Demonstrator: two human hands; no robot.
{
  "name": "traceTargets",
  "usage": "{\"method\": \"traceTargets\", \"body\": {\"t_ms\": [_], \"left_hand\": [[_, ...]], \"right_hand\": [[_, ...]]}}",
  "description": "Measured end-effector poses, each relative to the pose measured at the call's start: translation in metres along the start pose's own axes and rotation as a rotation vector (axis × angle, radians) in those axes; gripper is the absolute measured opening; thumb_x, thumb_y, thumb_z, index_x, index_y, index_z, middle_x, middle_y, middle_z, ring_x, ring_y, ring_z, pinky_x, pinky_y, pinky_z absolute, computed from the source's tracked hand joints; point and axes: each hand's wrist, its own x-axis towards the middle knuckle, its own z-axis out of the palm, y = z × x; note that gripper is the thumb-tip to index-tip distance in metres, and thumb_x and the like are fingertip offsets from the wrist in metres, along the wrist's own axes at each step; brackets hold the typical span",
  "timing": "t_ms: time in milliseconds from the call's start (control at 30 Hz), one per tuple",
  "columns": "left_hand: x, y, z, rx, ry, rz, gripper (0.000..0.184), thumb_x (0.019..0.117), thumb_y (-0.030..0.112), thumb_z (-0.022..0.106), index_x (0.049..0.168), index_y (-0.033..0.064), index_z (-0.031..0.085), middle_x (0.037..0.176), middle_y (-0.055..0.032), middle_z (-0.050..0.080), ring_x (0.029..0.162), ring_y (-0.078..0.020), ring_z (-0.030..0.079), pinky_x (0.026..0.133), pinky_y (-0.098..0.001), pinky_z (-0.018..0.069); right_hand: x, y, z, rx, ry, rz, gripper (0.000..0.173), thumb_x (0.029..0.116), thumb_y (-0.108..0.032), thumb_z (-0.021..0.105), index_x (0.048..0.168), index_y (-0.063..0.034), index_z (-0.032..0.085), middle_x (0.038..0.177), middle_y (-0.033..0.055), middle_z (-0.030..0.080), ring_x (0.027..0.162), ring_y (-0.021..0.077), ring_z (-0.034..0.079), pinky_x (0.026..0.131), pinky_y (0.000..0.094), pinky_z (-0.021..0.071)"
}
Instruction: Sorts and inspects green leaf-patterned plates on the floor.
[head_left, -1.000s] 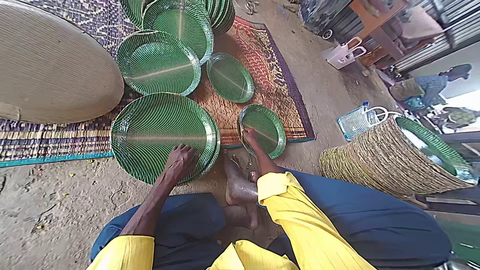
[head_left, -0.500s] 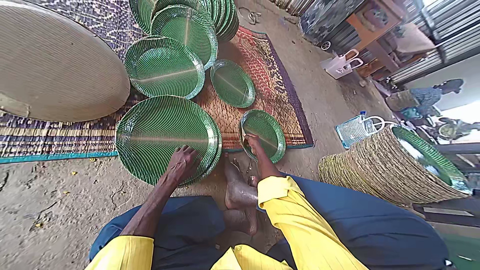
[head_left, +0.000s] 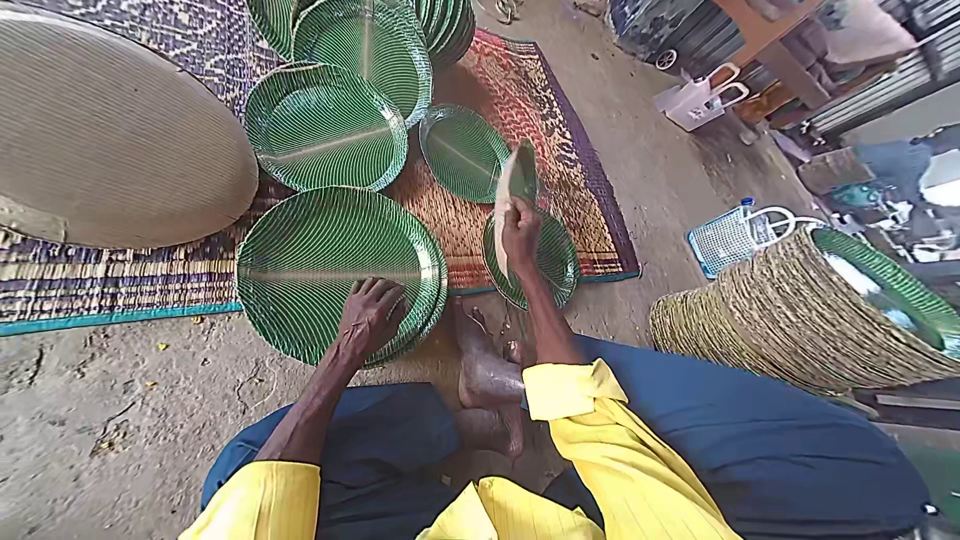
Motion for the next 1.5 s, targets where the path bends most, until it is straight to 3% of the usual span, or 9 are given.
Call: {"method": "traceTargets", "body": {"t_ms": [167, 300, 400, 533, 633, 700, 833, 1033, 1500], "left_hand": [[0.007, 0.020, -0.022, 0.063, 0.372, 0.169, 0.025, 0.1035, 0.023, 0.048, 0.104, 0.0088, 0.069, 0.095, -0.0119, 0.072, 0.100, -0.0270, 0.066, 0.096, -0.0400, 0.0461], [-0.001, 0.010, -0.021, 0.109, -0.006, -0.105, 0.037, 0.0992, 0.029, 0.052, 0.106, 0.0011, 0.076, 0.100, -0.0204, 0.074, 0.097, -0.0398, 0.070, 0.088, -0.0572, 0.0509], [0.003, 0.002, -0.020, 0.109, -0.359, -0.340, 0.036, 0.1027, 0.029, 0.056, 0.114, -0.0012, 0.073, 0.113, -0.0257, 0.070, 0.113, -0.0469, 0.064, 0.096, -0.0653, 0.0456], [0.004, 0.009, -0.011, 0.112, -0.488, -0.295, 0.040, 0.1039, 0.036, 0.054, 0.119, 0.0035, 0.072, 0.119, -0.0214, 0.069, 0.120, -0.0419, 0.061, 0.101, -0.0610, 0.0435], [0.005, 0.017, -0.010, 0.091, -0.647, -0.239, 0.040, 0.1043, 0.035, 0.053, 0.120, 0.0027, 0.071, 0.127, -0.0223, 0.065, 0.124, -0.0423, 0.058, 0.103, -0.0620, 0.0419], [0.007, 0.018, -0.011, 0.064, -0.704, -0.206, 0.041, 0.1039, 0.036, 0.054, 0.124, 0.0032, 0.069, 0.131, -0.0226, 0.063, 0.128, -0.0421, 0.055, 0.106, -0.0615, 0.0396], [0.006, 0.013, -0.012, -0.034, -0.553, -0.160, 0.034, 0.1016, 0.030, 0.059, 0.117, 0.0024, 0.072, 0.120, -0.0210, 0.070, 0.120, -0.0409, 0.063, 0.104, -0.0610, 0.0433], [0.002, 0.009, -0.008, -0.032, -0.393, -0.098, 0.036, 0.1011, 0.032, 0.056, 0.112, 0.0022, 0.074, 0.108, -0.0196, 0.074, 0.107, -0.0396, 0.069, 0.097, -0.0602, 0.0487], [0.006, 0.014, -0.008, -0.015, -0.550, -0.181, 0.035, 0.1020, 0.030, 0.058, 0.119, 0.0015, 0.071, 0.116, -0.0212, 0.070, 0.117, -0.0415, 0.064, 0.101, -0.0605, 0.0449]], "right_hand": [[-0.077, -0.082, 0.054, 0.203, -0.590, -0.402, 0.020, 0.0962, 0.003, 0.059, 0.110, 0.0050, 0.074, 0.102, 0.0201, 0.071, 0.094, 0.0317, 0.070, 0.084, 0.0465, 0.0589], [-0.119, -0.097, 0.076, -0.083, -1.200, -0.309, 0.028, 0.0983, -0.007, 0.061, 0.120, 0.0098, 0.066, 0.124, 0.0275, 0.066, 0.123, 0.0415, 0.060, 0.106, 0.0560, 0.0451], [-0.113, -0.062, 0.078, 0.099, -1.172, -0.458, 0.022, 0.0975, -0.006, 0.060, 0.108, 0.0081, 0.073, 0.115, 0.0261, 0.070, 0.115, 0.0405, 0.065, 0.102, 0.0537, 0.0480], [-0.058, -0.014, 0.053, 0.207, -0.897, -0.140, 0.025, 0.0967, -0.016, 0.072, 0.113, 0.0024, 0.073, 0.109, 0.0181, 0.072, 0.099, 0.0266, 0.070, 0.092, 0.0450, 0.0572], [-0.023, 0.041, 0.050, 0.098, -0.448, 0.172, 0.031, 0.0984, -0.017, 0.068, 0.118, 0.0061, 0.070, 0.113, 0.0227, 0.072, 0.101, 0.0320, 0.071, 0.093, 0.0478, 0.0566], [-0.018, 0.080, 0.047, -0.052, -0.446, 0.362, 0.043, 0.0994, -0.027, 0.069, 0.128, 0.0057, 0.064, 0.120, 0.0263, 0.068, 0.109, 0.0380, 0.067, 0.099, 0.0543, 0.0517], [-0.043, 0.121, 0.041, -0.201, -0.585, 0.510, 0.055, 0.0962, -0.031, 0.074, 0.136, 0.0040, 0.061, 0.132, 0.0297, 0.061, 0.122, 0.0431, 0.060, 0.105, 0.0584, 0.0470], [-0.051, 0.138, 0.051, -0.092, -0.543, 0.507, 0.042, 0.1007, -0.024, 0.068, 0.128, 0.0075, 0.065, 0.121, 0.0290, 0.067, 0.113, 0.0405, 0.065, 0.101, 0.0560, 0.0494], [-0.046, 0.120, 0.039, -0.212, -0.408, 0.646, 0.032, 0.1078, -0.014, 0.046, 0.122, 0.0042, 0.068, 0.117, 0.0294, 0.068, 0.110, 0.0447, 0.065, 0.095, 0.0617, 0.0494]]}}
